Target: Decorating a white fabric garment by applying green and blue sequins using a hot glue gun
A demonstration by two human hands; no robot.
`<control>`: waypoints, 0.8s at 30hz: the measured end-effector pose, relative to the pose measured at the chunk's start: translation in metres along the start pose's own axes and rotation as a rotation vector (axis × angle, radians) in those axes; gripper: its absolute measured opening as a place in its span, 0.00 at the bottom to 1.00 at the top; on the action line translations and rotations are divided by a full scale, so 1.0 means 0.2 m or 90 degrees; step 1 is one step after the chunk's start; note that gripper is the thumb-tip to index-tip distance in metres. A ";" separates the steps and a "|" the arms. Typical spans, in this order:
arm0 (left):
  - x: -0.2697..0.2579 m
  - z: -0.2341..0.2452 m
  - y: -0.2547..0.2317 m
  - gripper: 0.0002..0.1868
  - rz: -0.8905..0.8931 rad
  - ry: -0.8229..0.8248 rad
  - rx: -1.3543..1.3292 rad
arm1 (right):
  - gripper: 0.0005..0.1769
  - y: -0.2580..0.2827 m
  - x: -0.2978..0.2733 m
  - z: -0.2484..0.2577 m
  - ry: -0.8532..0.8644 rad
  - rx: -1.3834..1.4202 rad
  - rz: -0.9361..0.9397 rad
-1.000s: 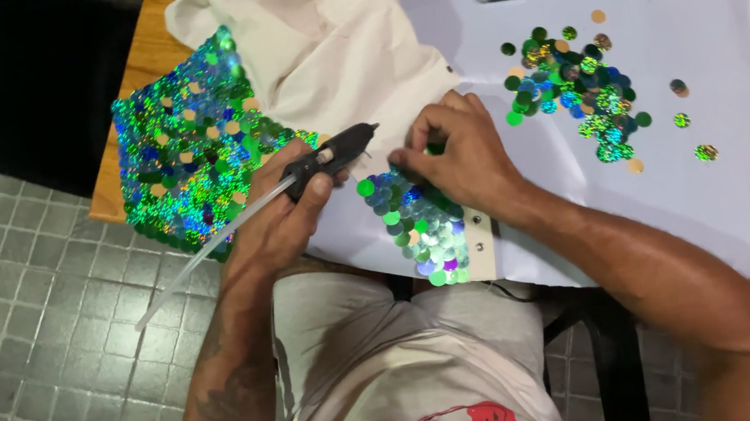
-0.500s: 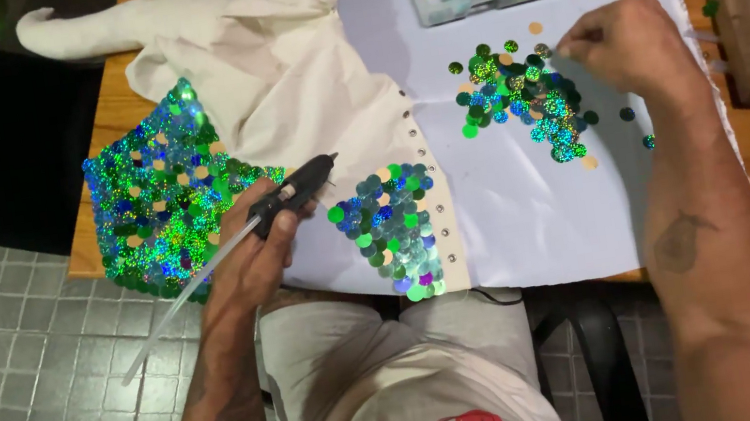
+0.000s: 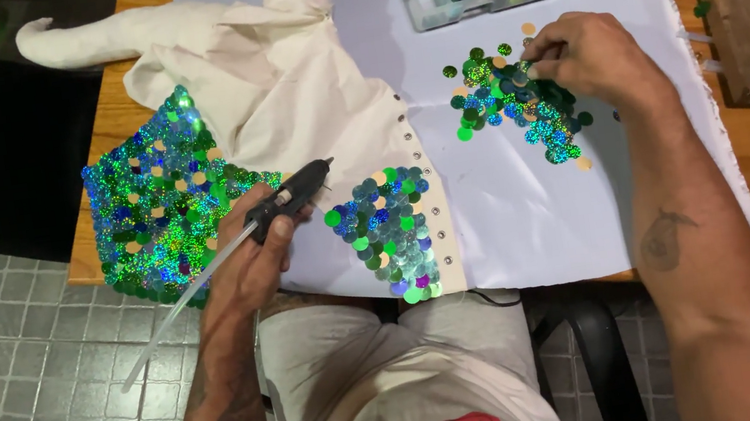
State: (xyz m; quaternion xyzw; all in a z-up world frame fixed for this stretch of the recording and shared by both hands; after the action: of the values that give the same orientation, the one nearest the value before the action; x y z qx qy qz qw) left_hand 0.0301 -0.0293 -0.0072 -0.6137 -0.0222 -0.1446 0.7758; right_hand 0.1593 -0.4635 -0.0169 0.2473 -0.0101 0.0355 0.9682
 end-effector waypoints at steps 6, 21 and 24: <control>0.00 0.01 0.02 0.36 -0.021 0.003 0.020 | 0.03 0.21 -0.12 0.13 0.052 0.155 -0.162; 0.00 0.01 -0.03 0.34 -0.022 -0.007 0.023 | 0.08 0.16 -0.08 0.08 -0.038 0.429 -0.142; 0.00 0.01 0.00 0.34 -0.015 0.001 0.017 | 0.11 0.17 -0.09 0.11 -0.032 0.373 -0.146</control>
State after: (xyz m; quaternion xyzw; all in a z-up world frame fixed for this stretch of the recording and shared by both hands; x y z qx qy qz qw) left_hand 0.0296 -0.0268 -0.0058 -0.6029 -0.0306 -0.1540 0.7822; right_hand 0.1387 -0.4450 0.0186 0.5158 0.0047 -0.0784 0.8531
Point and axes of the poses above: each hand's wrist, its own x-axis towards the middle knuckle, its own z-axis out of the back of the hand, y = z × x, the point moved 4 cm from there along x, towards the middle knuckle, and after that the axes turned 2 degrees about -y, right-handed, at the moved point
